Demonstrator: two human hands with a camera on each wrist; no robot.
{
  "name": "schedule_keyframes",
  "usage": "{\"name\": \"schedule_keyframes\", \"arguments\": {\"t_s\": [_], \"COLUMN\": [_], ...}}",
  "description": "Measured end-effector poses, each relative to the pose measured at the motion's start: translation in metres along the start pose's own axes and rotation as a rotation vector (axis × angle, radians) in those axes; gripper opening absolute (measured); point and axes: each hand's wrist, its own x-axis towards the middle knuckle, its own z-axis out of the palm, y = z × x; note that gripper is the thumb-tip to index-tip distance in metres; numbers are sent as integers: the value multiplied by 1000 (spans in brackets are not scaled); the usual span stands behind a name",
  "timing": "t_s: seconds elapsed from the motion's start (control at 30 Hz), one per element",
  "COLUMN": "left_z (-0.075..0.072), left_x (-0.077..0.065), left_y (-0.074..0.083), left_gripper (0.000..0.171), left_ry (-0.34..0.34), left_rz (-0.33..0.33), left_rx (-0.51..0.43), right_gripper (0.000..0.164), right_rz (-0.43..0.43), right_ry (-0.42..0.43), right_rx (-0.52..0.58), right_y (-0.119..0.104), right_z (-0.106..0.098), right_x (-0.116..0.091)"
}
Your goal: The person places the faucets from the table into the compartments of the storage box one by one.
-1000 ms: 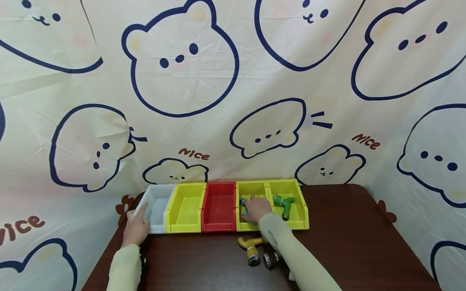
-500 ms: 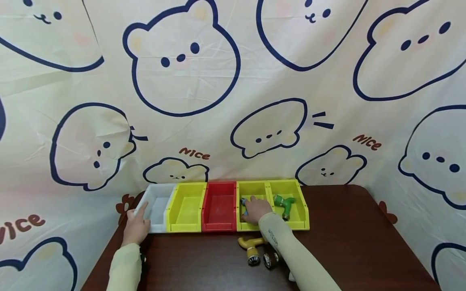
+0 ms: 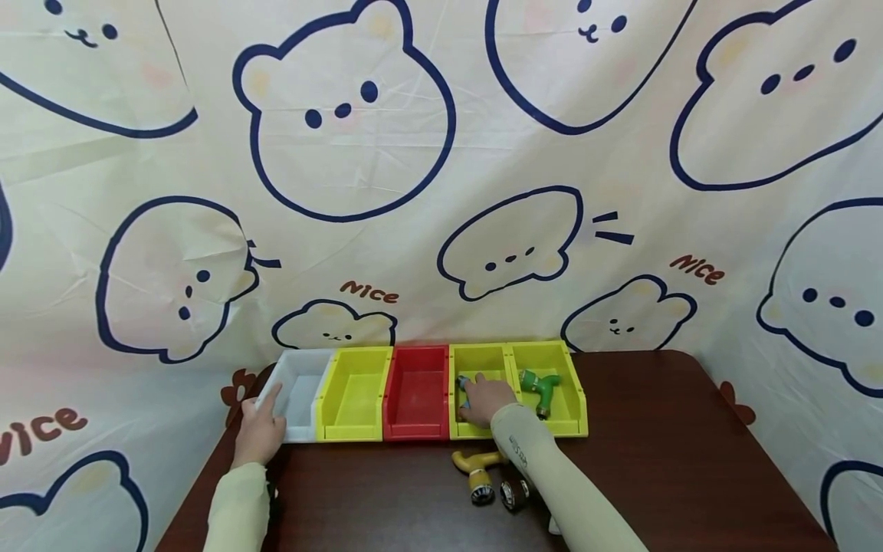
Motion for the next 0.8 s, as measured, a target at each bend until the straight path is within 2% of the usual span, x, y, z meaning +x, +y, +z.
{"name": "schedule_keyframes", "arguments": {"t_s": [0.8], "left_z": [1], "left_x": [0], "left_y": [0], "left_gripper": [69], "left_ry": [1], "left_rz": [-13], "left_rx": [-2], "right_gripper": [58], "right_rz": [10], "right_ry": [3], "right_rx": [33], "right_y": [-3], "right_z": [-1], "right_x": [-3]}}
